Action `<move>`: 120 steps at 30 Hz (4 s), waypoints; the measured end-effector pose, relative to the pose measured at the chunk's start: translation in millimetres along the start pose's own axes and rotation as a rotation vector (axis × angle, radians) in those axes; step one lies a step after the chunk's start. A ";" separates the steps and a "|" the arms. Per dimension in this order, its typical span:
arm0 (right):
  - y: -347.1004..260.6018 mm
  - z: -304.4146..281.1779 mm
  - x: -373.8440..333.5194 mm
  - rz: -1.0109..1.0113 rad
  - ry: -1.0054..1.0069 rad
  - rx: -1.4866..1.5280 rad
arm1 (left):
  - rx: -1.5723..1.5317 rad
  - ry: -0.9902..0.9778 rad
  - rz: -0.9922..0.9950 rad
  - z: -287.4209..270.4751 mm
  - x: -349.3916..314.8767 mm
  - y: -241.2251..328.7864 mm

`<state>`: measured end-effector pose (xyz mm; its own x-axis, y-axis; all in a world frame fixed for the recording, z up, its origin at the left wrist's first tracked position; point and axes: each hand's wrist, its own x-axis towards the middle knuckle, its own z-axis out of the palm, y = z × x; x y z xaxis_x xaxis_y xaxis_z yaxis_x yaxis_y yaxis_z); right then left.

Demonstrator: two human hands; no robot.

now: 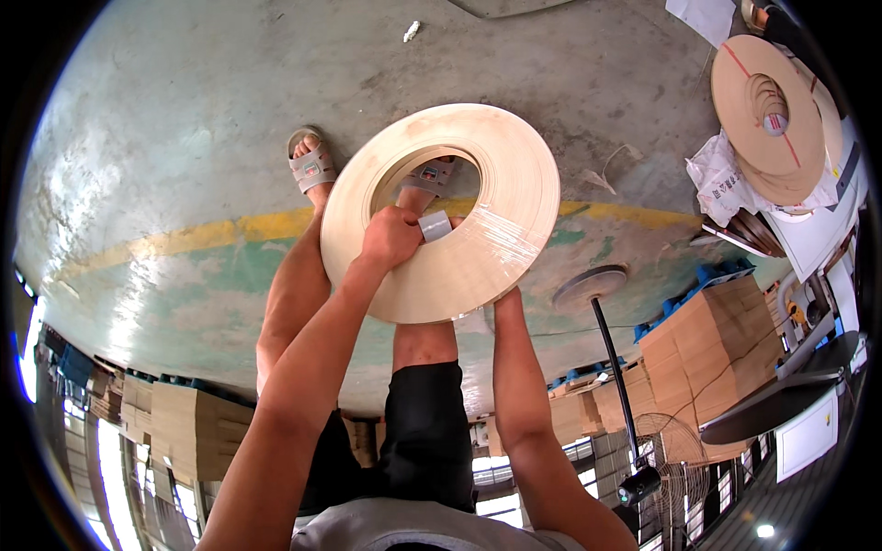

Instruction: The person removes a roll of edge banding from a rotating platform, secures the loose end using adhesive tape from a dispenser, and places it on a stack of rolls near a woodworking machine.

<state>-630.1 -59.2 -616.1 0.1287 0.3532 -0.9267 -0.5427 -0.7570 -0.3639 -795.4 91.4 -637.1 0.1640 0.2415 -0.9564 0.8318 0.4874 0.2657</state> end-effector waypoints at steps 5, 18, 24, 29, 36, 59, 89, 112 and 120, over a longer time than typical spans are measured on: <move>-2.8 -1.9 -15.1 -0.031 -0.008 -0.195 | -0.103 -0.134 0.185 -7.1 2.4 -10.5; -72.5 45.7 -38.9 0.242 0.022 -0.398 | -0.592 0.066 0.164 -5.2 -50.8 4.4; -78.6 49.6 -51.7 0.199 -0.077 -0.677 | -0.600 0.076 0.177 -5.1 -61.3 19.7; -93.2 54.5 -76.3 0.040 -0.158 -0.511 | -0.695 0.105 0.205 -7.8 -73.3 23.8; -127.3 62.3 -126.4 -0.111 -0.173 -0.671 | -0.480 0.109 0.457 -18.9 -115.2 23.8; -171.9 103.1 -133.8 -0.068 -0.052 -0.864 | 0.024 0.037 0.854 -37.0 -146.2 44.4; -168.5 106.1 -150.2 -0.217 0.406 -0.348 | -0.637 0.087 0.458 -9.2 -112.5 46.6; 13.0 -6.8 2.7 -0.135 -0.021 -0.040 | -0.384 0.157 0.065 5.5 -6.1 -5.0; 16.2 -3.5 -2.2 -0.139 -0.097 -0.129 | -0.211 0.008 0.083 -6.5 4.8 -9.7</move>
<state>-636.3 -74.1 -620.3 0.1114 0.5055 -0.8556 -0.4138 -0.7592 -0.5024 -806.1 93.3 -643.5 0.2221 0.2948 -0.9294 0.6857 0.6304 0.3638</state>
